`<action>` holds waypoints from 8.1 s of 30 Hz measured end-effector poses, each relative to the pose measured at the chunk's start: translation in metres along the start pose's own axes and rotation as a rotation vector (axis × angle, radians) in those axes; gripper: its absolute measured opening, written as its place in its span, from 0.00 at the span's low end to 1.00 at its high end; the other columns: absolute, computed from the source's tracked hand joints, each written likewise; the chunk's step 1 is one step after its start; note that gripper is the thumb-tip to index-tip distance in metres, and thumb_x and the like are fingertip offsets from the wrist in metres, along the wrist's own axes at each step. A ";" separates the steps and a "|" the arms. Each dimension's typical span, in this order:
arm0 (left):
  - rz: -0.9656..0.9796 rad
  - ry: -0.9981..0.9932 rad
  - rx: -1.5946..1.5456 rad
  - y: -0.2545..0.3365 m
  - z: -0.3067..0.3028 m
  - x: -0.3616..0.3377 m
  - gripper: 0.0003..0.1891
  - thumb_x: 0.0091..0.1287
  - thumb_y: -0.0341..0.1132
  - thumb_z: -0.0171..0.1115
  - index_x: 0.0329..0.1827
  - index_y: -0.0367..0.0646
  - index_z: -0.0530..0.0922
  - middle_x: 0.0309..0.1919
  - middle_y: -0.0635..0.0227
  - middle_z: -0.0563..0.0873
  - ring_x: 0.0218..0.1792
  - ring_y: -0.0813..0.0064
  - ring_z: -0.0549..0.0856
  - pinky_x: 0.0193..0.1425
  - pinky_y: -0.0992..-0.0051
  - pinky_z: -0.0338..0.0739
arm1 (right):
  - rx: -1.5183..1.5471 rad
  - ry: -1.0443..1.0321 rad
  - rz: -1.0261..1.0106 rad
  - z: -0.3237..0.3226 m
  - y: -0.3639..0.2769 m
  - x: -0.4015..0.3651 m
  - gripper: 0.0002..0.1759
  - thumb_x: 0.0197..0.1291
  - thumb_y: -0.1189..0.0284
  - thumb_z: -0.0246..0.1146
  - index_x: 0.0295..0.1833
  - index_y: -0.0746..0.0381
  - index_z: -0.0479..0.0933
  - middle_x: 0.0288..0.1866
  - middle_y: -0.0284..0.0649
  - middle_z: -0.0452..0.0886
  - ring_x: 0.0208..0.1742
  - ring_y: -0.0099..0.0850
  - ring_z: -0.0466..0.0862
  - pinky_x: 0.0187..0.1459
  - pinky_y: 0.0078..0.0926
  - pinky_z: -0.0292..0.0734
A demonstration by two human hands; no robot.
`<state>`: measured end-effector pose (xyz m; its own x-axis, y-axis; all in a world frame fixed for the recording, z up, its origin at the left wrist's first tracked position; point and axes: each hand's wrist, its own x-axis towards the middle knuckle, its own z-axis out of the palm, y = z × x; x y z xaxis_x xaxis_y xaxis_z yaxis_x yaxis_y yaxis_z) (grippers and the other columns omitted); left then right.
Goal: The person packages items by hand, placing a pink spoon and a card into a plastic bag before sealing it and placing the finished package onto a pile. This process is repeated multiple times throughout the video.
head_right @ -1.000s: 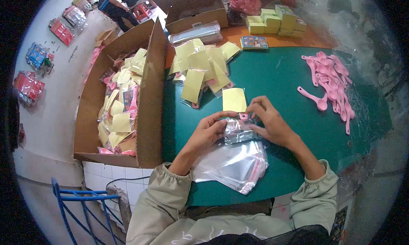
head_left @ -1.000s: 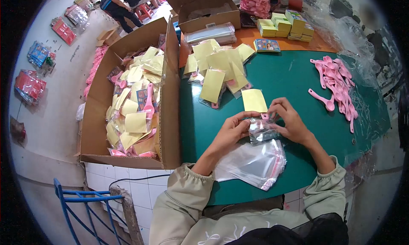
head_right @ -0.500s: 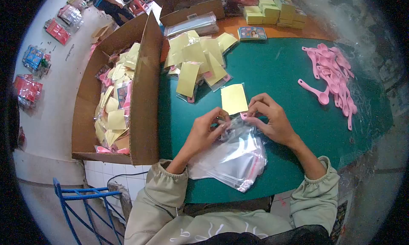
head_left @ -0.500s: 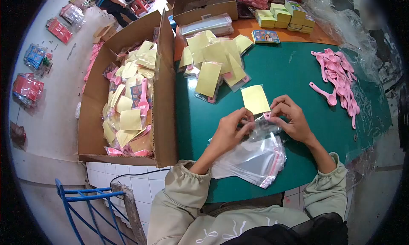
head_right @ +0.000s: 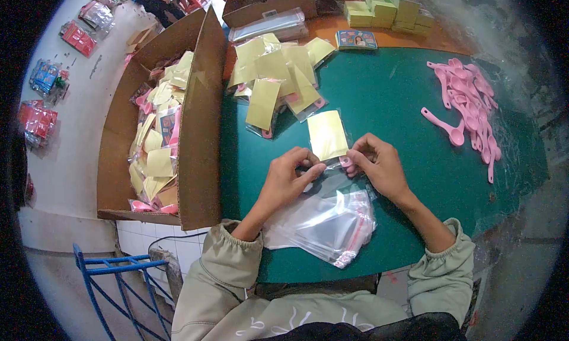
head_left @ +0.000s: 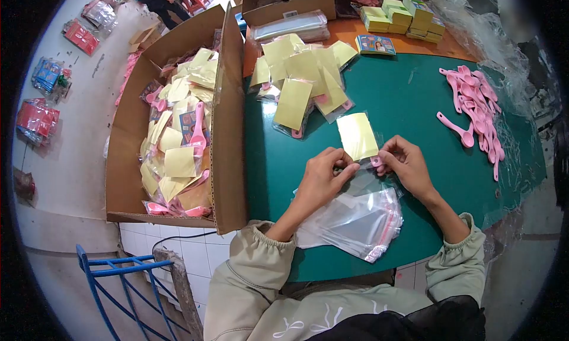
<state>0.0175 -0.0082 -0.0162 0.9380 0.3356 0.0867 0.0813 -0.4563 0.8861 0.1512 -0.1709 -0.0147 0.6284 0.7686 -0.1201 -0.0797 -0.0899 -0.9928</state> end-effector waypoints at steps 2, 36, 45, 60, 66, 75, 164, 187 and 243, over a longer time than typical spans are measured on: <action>-0.008 0.029 -0.043 -0.001 0.002 0.000 0.12 0.58 0.32 0.66 0.38 0.34 0.74 0.28 0.61 0.80 0.31 0.70 0.84 0.33 0.72 0.79 | -0.004 0.033 0.016 0.001 0.000 0.000 0.06 0.61 0.78 0.59 0.37 0.68 0.69 0.30 0.41 0.79 0.28 0.25 0.82 0.30 0.19 0.80; 0.185 0.201 0.747 -0.008 -0.028 0.049 0.22 0.60 0.45 0.63 0.58 0.53 0.76 0.69 0.38 0.52 0.66 0.35 0.58 0.68 0.56 0.59 | -1.463 0.517 -0.302 -0.109 0.002 0.011 0.17 0.57 0.82 0.54 0.53 0.64 0.76 0.46 0.49 0.74 0.49 0.44 0.74 0.50 0.36 0.70; 0.159 0.359 0.901 -0.030 -0.040 0.085 0.19 0.59 0.43 0.64 0.53 0.52 0.77 0.71 0.45 0.48 0.70 0.46 0.54 0.65 0.40 0.54 | -1.276 0.528 -0.371 -0.123 0.021 0.020 0.23 0.46 0.87 0.55 0.52 0.66 0.76 0.42 0.49 0.73 0.46 0.44 0.73 0.49 0.35 0.70; 0.126 -0.117 0.244 0.014 -0.001 0.022 0.18 0.54 0.28 0.66 0.47 0.34 0.74 0.28 0.62 0.79 0.31 0.65 0.80 0.38 0.72 0.75 | -0.765 0.715 -0.945 -0.033 -0.038 -0.004 0.07 0.57 0.78 0.62 0.41 0.66 0.76 0.35 0.40 0.76 0.33 0.29 0.78 0.34 0.22 0.73; -0.160 -0.258 -0.412 -0.001 -0.010 0.026 0.13 0.59 0.30 0.66 0.44 0.37 0.74 0.34 0.62 0.86 0.36 0.81 0.83 0.42 0.81 0.75 | -0.393 0.651 -0.660 -0.027 -0.019 0.000 0.07 0.59 0.75 0.62 0.42 0.66 0.76 0.33 0.34 0.77 0.32 0.18 0.77 0.31 0.17 0.74; -0.263 -0.389 -0.595 0.008 -0.014 0.026 0.17 0.55 0.31 0.70 0.45 0.37 0.74 0.32 0.62 0.87 0.31 0.84 0.82 0.35 0.85 0.73 | -0.105 0.569 -0.666 -0.015 -0.022 -0.002 0.08 0.62 0.75 0.60 0.45 0.67 0.73 0.35 0.34 0.75 0.31 0.20 0.77 0.29 0.17 0.77; -0.110 -0.395 -0.380 0.028 -0.047 0.029 0.16 0.72 0.38 0.51 0.48 0.32 0.79 0.35 0.72 0.83 0.35 0.88 0.77 0.40 0.85 0.73 | -0.691 0.085 -0.480 -0.009 -0.116 -0.004 0.12 0.50 0.86 0.57 0.42 0.67 0.79 0.33 0.40 0.79 0.33 0.25 0.80 0.35 0.20 0.74; -0.114 -0.303 -0.479 0.015 -0.054 0.006 0.38 0.58 0.30 0.67 0.71 0.48 0.57 0.42 0.61 0.83 0.44 0.80 0.80 0.43 0.81 0.73 | -0.347 -0.084 0.019 -0.018 -0.053 0.005 0.09 0.48 0.74 0.70 0.33 0.65 0.78 0.27 0.31 0.79 0.31 0.17 0.75 0.32 0.19 0.69; -0.308 -0.261 -0.453 0.022 -0.014 0.001 0.27 0.70 0.25 0.44 0.72 0.50 0.53 0.34 0.64 0.82 0.32 0.83 0.79 0.37 0.82 0.75 | -0.791 -0.419 -0.529 0.037 -0.042 -0.007 0.10 0.46 0.74 0.64 0.32 0.63 0.70 0.32 0.42 0.70 0.36 0.40 0.73 0.41 0.33 0.69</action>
<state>0.0157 -0.0065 0.0101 0.9503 0.1572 -0.2686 0.2648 0.0454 0.9632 0.1215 -0.1488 0.0281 0.1040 0.9757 0.1930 0.7537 0.0493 -0.6554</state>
